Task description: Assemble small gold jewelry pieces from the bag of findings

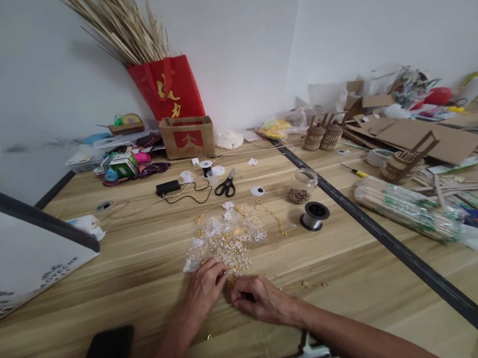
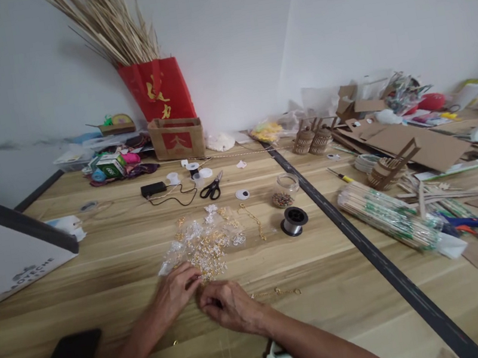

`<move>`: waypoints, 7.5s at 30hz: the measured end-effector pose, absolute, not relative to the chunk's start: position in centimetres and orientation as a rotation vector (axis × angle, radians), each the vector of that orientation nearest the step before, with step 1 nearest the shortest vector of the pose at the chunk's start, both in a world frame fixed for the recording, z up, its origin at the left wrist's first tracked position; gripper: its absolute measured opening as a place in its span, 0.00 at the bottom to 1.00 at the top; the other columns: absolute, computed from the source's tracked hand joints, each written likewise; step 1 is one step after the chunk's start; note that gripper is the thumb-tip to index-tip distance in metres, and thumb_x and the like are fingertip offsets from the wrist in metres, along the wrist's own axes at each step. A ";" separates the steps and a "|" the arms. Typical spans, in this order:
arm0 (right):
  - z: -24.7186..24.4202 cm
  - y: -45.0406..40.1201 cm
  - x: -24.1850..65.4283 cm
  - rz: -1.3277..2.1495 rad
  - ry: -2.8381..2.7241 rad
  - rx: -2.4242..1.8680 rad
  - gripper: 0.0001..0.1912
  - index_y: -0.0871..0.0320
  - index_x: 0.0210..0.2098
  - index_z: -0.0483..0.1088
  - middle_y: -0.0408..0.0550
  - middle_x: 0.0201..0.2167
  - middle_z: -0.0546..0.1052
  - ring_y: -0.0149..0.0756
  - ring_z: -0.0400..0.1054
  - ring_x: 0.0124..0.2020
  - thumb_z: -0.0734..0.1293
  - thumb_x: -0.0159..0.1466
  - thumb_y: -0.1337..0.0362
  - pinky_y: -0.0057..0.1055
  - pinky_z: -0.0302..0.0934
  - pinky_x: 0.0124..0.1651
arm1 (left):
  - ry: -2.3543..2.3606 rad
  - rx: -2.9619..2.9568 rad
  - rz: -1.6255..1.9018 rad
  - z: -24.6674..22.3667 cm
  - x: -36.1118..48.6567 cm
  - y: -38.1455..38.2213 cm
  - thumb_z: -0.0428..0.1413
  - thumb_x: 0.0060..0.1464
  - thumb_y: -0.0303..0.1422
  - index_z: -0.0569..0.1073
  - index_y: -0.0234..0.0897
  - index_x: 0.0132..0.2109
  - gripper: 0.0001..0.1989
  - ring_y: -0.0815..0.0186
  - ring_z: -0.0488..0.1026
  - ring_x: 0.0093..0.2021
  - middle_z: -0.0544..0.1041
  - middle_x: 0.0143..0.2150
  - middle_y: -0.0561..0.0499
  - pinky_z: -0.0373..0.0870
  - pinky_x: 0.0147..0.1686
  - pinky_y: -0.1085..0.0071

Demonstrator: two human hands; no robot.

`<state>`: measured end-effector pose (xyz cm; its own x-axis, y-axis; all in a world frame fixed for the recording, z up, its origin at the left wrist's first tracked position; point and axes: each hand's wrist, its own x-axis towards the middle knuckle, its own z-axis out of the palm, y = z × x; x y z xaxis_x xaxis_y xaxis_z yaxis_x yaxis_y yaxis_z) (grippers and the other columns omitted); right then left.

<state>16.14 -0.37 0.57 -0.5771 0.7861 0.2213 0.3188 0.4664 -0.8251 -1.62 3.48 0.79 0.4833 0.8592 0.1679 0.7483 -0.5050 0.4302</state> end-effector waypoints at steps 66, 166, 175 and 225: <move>0.3 -0.2 16.4 1.101 -2.061 -0.887 0.05 0.60 0.30 0.68 0.44 0.29 0.69 0.29 0.62 0.30 0.62 0.61 0.72 0.23 0.56 0.34 | 1.373 2.434 0.592 0.5 -2.3 3.5 0.50 0.57 0.24 0.74 0.34 0.34 0.09 0.66 0.70 0.36 0.73 0.33 0.49 0.67 0.37 0.71; 0.0 -0.1 16.1 1.301 -1.840 -1.061 0.06 0.60 0.28 0.67 0.41 0.23 0.68 0.28 0.60 0.25 0.63 0.61 0.65 0.24 0.54 0.30 | 1.263 2.522 0.506 1.8 -1.0 3.4 0.48 0.57 0.23 0.73 0.36 0.39 0.10 0.63 0.65 0.42 0.67 0.38 0.48 0.66 0.41 0.66; -0.2 -0.1 16.2 1.290 -1.867 -1.065 0.05 0.61 0.29 0.68 0.42 0.25 0.68 0.28 0.60 0.27 0.63 0.60 0.67 0.23 0.54 0.30 | 1.311 2.544 0.504 0.9 -1.2 3.8 0.48 0.59 0.25 0.73 0.34 0.35 0.09 0.63 0.66 0.40 0.70 0.36 0.48 0.66 0.41 0.66; 0.5 0.2 16.6 0.821 -2.355 -0.745 0.05 0.59 0.33 0.65 0.47 0.31 0.72 0.32 0.65 0.33 0.60 0.60 0.73 0.25 0.59 0.41 | 0.695 3.079 0.223 0.2 -1.7 5.4 0.46 0.59 0.26 0.56 0.39 0.64 0.25 0.55 0.40 0.68 0.52 0.67 0.50 0.50 0.62 0.55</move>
<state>16.56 0.15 0.51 -0.7062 0.6431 0.2962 0.3195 0.6628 -0.6772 -1.71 5.38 0.16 0.8935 0.4259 0.1425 0.4292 -0.9032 0.0083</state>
